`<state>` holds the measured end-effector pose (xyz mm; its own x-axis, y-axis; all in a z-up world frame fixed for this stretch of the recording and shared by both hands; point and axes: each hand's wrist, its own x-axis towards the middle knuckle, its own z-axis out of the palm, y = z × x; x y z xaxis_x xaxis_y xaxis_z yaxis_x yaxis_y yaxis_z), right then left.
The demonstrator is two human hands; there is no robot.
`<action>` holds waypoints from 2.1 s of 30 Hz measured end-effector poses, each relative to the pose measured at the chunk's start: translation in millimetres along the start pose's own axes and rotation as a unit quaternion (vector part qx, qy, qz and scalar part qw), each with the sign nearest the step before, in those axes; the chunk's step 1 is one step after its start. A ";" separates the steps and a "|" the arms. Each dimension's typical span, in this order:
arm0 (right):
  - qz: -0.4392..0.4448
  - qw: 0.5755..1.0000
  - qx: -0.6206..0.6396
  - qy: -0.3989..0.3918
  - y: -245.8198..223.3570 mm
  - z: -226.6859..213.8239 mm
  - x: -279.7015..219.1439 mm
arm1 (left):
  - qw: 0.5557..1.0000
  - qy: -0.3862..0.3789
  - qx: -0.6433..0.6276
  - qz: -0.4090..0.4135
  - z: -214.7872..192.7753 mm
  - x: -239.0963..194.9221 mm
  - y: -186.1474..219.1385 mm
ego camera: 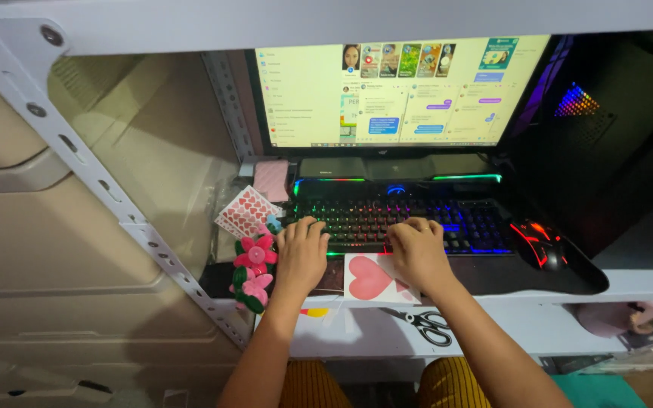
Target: Cutting heart-shaped stickers from a sheet using scissors and typing on a keyboard at a computer workstation.
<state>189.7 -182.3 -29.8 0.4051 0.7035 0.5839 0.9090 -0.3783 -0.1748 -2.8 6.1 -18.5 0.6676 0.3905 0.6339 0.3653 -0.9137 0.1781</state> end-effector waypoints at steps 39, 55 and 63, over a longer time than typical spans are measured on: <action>0.107 0.993 -0.009 0.050 33.8 -30.8 -27.1 | 0.999 0.005 -0.031 -0.022 -6.0 1.7 3.3; 0.050 0.993 0.039 0.096 34.9 -38.4 -40.3 | 0.994 0.102 0.024 0.024 12.6 -3.9 -4.1; 0.049 0.993 0.036 0.099 36.9 -37.5 -42.5 | 0.997 0.068 0.024 0.016 -2.4 -3.6 5.6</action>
<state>202.4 -248.8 -31.3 0.4706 0.5315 0.7043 0.8742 -0.3889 -0.2906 -4.8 -0.7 -18.0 0.5864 0.3388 0.7358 0.3774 -0.9180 0.1219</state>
